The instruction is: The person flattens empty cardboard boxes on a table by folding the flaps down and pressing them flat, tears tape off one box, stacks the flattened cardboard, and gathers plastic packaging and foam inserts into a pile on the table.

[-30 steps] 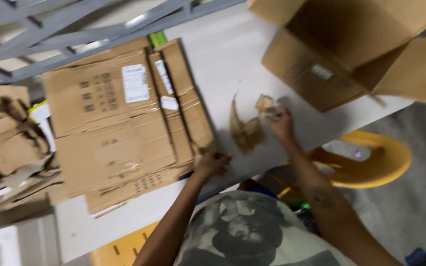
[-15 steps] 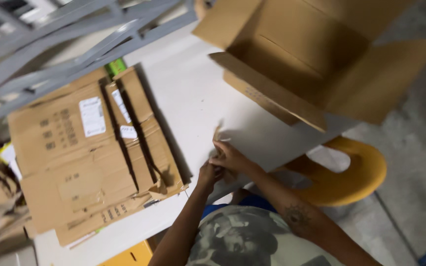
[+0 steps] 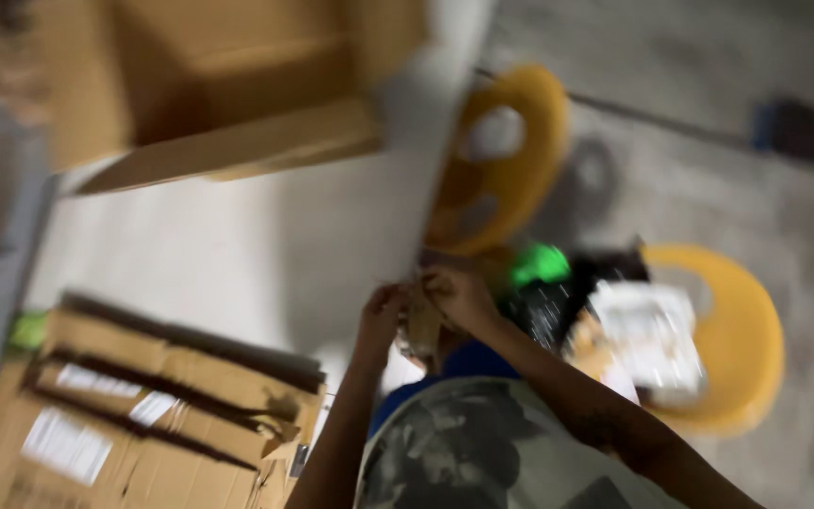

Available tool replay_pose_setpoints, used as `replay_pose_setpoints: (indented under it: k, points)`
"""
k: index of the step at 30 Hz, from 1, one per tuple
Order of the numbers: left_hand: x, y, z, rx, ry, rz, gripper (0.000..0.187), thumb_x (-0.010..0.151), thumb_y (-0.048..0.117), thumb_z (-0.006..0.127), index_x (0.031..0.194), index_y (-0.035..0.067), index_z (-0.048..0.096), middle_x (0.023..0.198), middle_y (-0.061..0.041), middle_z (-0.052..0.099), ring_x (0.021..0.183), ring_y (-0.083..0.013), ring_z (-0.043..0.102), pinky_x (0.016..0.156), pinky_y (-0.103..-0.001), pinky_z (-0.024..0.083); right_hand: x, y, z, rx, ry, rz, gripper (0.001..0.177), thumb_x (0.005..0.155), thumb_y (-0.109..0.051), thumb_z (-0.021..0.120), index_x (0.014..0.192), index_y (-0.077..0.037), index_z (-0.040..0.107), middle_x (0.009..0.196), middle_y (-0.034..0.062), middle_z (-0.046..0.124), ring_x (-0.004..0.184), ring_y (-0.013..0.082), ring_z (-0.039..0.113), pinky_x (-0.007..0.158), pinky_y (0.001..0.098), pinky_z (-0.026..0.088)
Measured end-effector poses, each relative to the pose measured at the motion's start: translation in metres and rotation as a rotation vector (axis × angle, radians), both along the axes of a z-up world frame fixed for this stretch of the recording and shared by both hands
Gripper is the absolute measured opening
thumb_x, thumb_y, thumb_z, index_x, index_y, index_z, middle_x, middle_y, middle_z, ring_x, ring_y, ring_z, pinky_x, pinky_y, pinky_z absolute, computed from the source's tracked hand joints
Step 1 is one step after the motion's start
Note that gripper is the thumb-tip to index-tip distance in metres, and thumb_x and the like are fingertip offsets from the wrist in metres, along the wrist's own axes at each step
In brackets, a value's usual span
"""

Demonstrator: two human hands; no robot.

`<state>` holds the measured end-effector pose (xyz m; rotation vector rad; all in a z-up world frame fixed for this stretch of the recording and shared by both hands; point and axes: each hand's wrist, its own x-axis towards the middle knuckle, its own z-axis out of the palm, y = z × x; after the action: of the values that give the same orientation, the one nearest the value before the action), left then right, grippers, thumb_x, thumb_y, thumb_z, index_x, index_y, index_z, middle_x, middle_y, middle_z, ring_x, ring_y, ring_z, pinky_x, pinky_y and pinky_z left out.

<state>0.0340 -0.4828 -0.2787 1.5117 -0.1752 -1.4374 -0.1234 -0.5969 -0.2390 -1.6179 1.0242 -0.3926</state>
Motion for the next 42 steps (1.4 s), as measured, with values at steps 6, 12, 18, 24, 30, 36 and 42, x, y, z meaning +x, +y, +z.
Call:
replay_pose_setpoints:
  k: [6, 12, 18, 24, 30, 36, 42]
  points:
    - [-0.073, -0.010, 0.028, 0.003, -0.141, -0.398, 0.036, 0.096, 0.032, 0.068, 0.119, 0.005, 0.072, 0.101, -0.007, 0.072, 0.093, -0.0155, 0.064, 0.081, -0.031, 0.053, -0.159, 0.030, -0.011, -0.744, 0.200, -0.444, 0.031, 0.071, 0.001, 0.074, 0.101, -0.008, 0.067, 0.106, 0.0130, 0.068, 0.098, 0.0264, 0.065, 0.083, 0.0377, 0.054]
    - [-0.110, 0.005, 0.028, -0.007, -0.385, -0.763, 0.039, 0.095, 0.038, 0.065, 0.120, 0.009, 0.072, 0.104, -0.003, 0.073, 0.096, -0.0120, 0.066, 0.085, -0.029, 0.052, -0.292, 0.049, -0.011, -0.415, 0.234, -1.110, 0.052, 0.075, 0.005, 0.061, 0.126, -0.002, 0.050, 0.119, 0.0097, 0.052, 0.091, 0.0185, 0.056, 0.072, 0.0308, 0.049]
    - [-0.101, 0.017, 0.029, 0.111, -0.313, -0.718, 0.038, 0.093, 0.034, 0.066, 0.118, 0.006, 0.073, 0.091, -0.009, 0.073, 0.077, -0.0164, 0.065, 0.070, -0.034, 0.053, -0.362, 0.034, -0.080, 0.025, -0.507, -1.172, 0.032, 0.105, -0.027, 0.054, 0.126, -0.003, 0.053, 0.128, 0.0152, 0.061, 0.119, 0.0261, 0.060, 0.112, 0.0468, 0.033]
    - [-0.090, 0.024, 0.037, 0.107, -0.234, -0.597, 0.037, 0.093, 0.031, 0.067, 0.119, 0.005, 0.071, 0.089, -0.008, 0.073, 0.074, -0.0153, 0.064, 0.067, -0.032, 0.055, -0.393, 0.049, -0.107, -0.271, 0.380, -1.276, 0.045, 0.100, -0.036, 0.058, 0.137, -0.008, 0.059, 0.134, 0.0150, 0.066, 0.128, 0.0260, 0.057, 0.117, 0.0577, 0.017]
    - [-0.075, 0.028, 0.040, 0.027, -0.359, -0.574, 0.038, 0.093, 0.031, 0.069, 0.119, 0.004, 0.073, 0.090, -0.006, 0.073, 0.080, -0.0139, 0.066, 0.070, -0.030, 0.054, -0.384, 0.043, -0.077, -0.103, 0.701, -1.452, 0.034, 0.086, -0.018, 0.072, 0.119, -0.010, 0.071, 0.105, 0.0092, 0.077, 0.105, 0.0228, 0.069, 0.108, 0.0473, 0.048]
    - [-0.071, 0.025, 0.044, 0.052, -0.260, -0.542, 0.038, 0.090, 0.027, 0.073, 0.119, 0.002, 0.072, 0.091, -0.008, 0.071, 0.082, -0.0146, 0.066, 0.070, -0.031, 0.054, -0.373, 0.045, -0.077, -0.488, 0.731, -1.454, 0.033, 0.086, 0.001, 0.067, 0.119, 0.002, 0.065, 0.108, 0.0178, 0.072, 0.101, 0.0245, 0.067, 0.108, 0.0517, 0.033]
    - [-0.072, 0.021, 0.045, 0.057, -0.245, -0.557, 0.040, 0.089, 0.029, 0.073, 0.119, 0.003, 0.071, 0.097, -0.005, 0.073, 0.090, -0.0139, 0.067, 0.076, -0.029, 0.054, -0.391, 0.041, -0.096, -0.385, 0.194, -1.693, 0.035, 0.078, 0.007, 0.065, 0.113, 0.003, 0.063, 0.115, 0.0191, 0.069, 0.096, 0.0229, 0.070, 0.084, 0.0365, 0.060]
